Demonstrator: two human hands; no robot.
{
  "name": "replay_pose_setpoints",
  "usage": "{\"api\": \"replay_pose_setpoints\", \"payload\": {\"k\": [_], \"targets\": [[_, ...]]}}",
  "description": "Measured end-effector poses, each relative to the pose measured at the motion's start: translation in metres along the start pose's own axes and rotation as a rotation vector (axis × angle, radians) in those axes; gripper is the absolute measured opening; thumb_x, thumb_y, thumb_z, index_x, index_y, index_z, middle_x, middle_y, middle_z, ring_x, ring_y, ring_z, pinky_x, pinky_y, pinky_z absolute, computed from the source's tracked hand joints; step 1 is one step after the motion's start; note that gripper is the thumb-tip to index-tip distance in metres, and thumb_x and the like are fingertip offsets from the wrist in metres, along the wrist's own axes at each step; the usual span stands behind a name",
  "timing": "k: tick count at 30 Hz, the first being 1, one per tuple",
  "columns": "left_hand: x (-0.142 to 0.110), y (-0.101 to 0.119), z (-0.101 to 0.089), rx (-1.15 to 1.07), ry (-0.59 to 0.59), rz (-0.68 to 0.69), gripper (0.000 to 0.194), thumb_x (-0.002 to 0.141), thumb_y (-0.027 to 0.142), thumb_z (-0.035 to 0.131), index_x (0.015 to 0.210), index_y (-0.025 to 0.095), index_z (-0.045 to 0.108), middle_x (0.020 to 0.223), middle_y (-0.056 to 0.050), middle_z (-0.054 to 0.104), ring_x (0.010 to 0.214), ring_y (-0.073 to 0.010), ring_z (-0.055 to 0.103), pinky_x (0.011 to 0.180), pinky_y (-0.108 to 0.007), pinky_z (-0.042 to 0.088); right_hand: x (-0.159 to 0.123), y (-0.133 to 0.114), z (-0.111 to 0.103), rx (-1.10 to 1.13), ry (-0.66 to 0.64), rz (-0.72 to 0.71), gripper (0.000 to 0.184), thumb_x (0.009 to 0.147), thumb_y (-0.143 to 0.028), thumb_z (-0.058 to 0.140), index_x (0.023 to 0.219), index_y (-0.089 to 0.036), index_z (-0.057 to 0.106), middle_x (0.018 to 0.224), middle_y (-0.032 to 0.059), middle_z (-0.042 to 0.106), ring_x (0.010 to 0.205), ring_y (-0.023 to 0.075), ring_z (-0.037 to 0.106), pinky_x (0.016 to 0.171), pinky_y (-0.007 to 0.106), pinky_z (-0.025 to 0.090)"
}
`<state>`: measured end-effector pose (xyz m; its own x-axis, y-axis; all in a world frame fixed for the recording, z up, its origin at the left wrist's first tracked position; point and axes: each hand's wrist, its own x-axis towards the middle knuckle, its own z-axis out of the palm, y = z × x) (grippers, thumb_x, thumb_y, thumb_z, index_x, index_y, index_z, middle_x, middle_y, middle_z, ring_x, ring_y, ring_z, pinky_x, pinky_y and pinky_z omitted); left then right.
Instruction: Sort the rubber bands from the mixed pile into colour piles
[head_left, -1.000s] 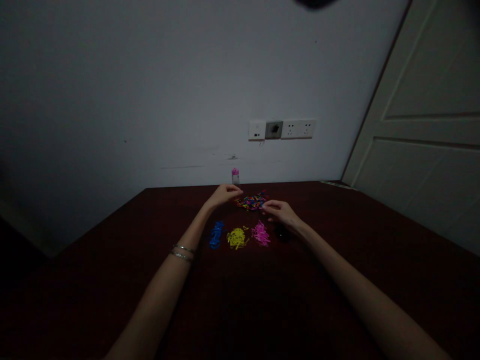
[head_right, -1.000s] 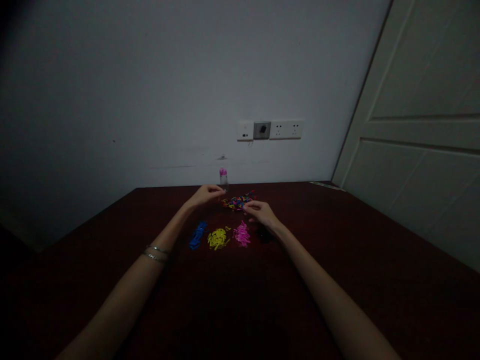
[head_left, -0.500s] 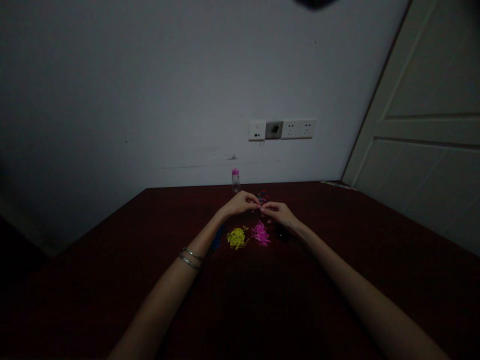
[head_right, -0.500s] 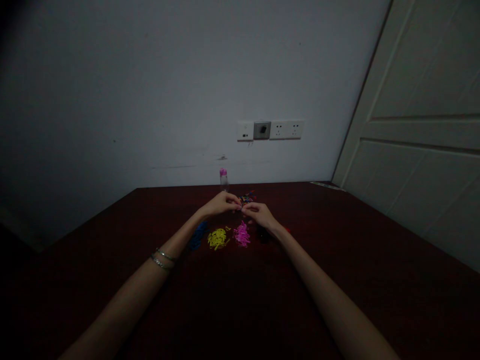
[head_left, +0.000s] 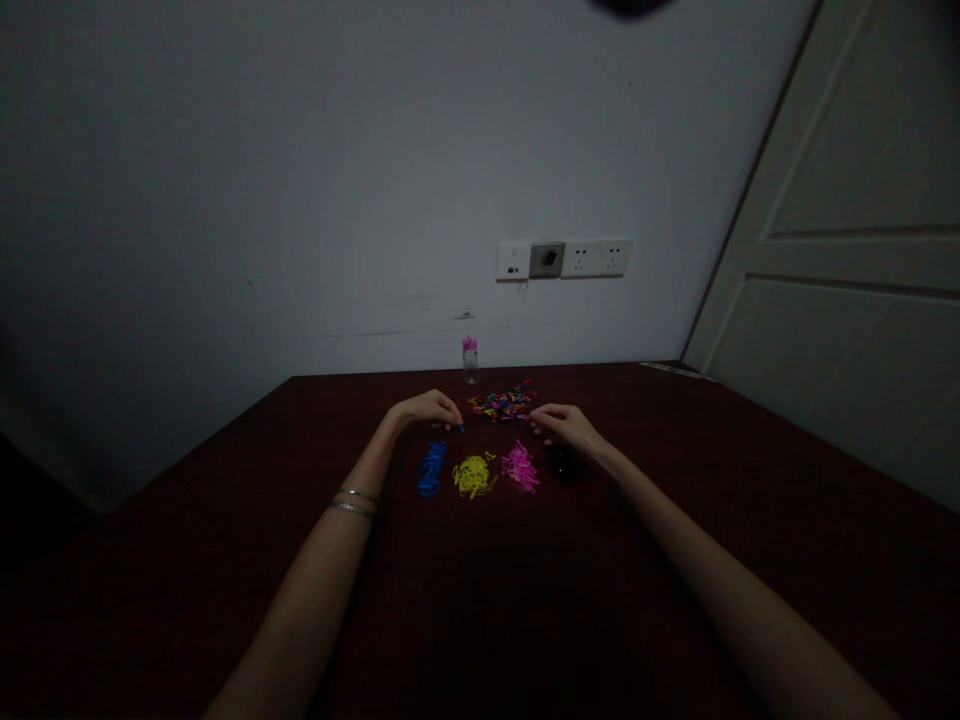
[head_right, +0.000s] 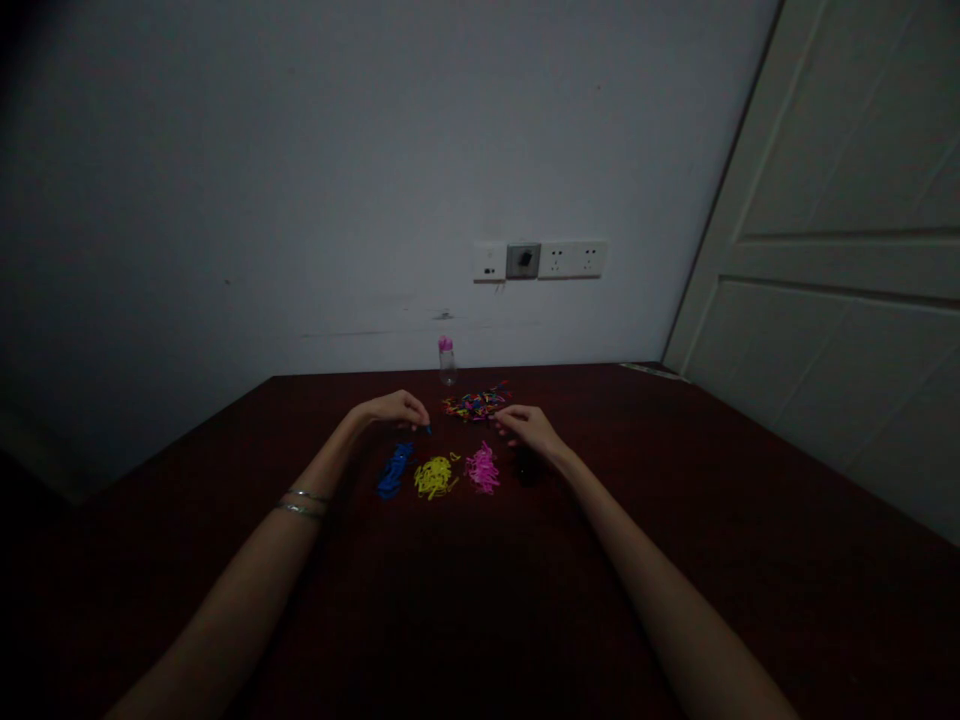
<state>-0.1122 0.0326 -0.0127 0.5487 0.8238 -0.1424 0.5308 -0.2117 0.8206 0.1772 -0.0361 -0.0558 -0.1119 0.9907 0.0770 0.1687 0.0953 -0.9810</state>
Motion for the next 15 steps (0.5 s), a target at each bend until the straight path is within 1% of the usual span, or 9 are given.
{"api": "replay_pose_setpoints", "payload": {"k": [2,4,7,9,10,12,15], "targets": [[-0.004,-0.008,-0.003,-0.029,-0.051,-0.091,0.017,0.052,0.025,0.071,0.065,0.014,0.071,0.050,-0.002,0.060,0.037,-0.0068,0.039,0.037,-0.021,0.023,0.001,0.001,-0.002,0.009,0.000,0.001,0.023,0.072,-0.037,0.062,0.079,-0.016,0.065,0.076,0.0048,0.064,0.066,0.0113,0.058,0.048,0.018,0.045],[-0.005,-0.012,-0.006,-0.019,-0.131,-0.157,0.018,0.052,0.026,0.072,0.067,0.016,0.070,0.053,-0.002,0.061,0.039,-0.0065,0.040,0.037,-0.020,0.023,0.002,0.002,-0.003,0.013,0.003,-0.004,0.023,0.071,-0.037,0.063,0.078,-0.015,0.065,0.076,0.0046,0.064,0.065,0.0110,0.058,0.048,0.018,0.045],[-0.005,-0.016,-0.010,0.024,-0.265,-0.187,0.026,0.055,0.030,0.071,0.076,0.016,0.070,0.058,-0.001,0.062,0.041,-0.0053,0.040,0.038,-0.019,0.023,0.002,0.004,-0.004,0.001,0.009,0.002,0.025,0.070,-0.039,0.064,0.077,-0.015,0.064,0.074,0.0042,0.064,0.061,0.0098,0.056,0.048,0.018,0.044],[-0.004,-0.019,-0.013,0.045,-0.291,-0.189,0.030,0.058,0.032,0.071,0.082,0.016,0.069,0.059,0.000,0.060,0.041,-0.0045,0.039,0.039,-0.018,0.022,0.002,0.006,-0.004,-0.034,0.009,-0.004,0.027,0.070,-0.041,0.063,0.077,-0.015,0.064,0.072,0.0037,0.064,0.058,0.0094,0.055,0.048,0.018,0.043],[-0.004,-0.021,-0.015,0.052,-0.277,-0.189,0.031,0.059,0.033,0.070,0.084,0.016,0.068,0.059,0.000,0.059,0.041,-0.0043,0.039,0.039,-0.018,0.022,0.002,0.007,-0.005,-0.066,0.007,-0.020,0.028,0.070,-0.042,0.062,0.077,-0.014,0.064,0.071,0.0035,0.063,0.057,0.0094,0.054,0.048,0.019,0.043],[-0.004,-0.025,-0.018,0.060,-0.199,-0.183,0.031,0.061,0.035,0.068,0.086,0.015,0.068,0.058,0.001,0.057,0.041,-0.0044,0.038,0.039,-0.019,0.022,0.003,0.011,-0.006,-0.156,0.010,-0.077,0.029,0.070,-0.042,0.060,0.076,-0.014,0.065,0.068,0.0029,0.063,0.057,0.0103,0.054,0.049,0.020,0.042],[-0.002,-0.032,-0.019,0.050,-0.005,-0.168,0.030,0.064,0.036,0.066,0.086,0.015,0.067,0.054,0.002,0.053,0.041,-0.0046,0.037,0.039,-0.019,0.023,0.007,0.014,-0.008,-0.317,0.039,-0.194,0.026,0.070,-0.038,0.058,0.075,-0.013,0.066,0.068,0.0032,0.064,0.061,0.0125,0.056,0.056,0.022,0.042]]}}
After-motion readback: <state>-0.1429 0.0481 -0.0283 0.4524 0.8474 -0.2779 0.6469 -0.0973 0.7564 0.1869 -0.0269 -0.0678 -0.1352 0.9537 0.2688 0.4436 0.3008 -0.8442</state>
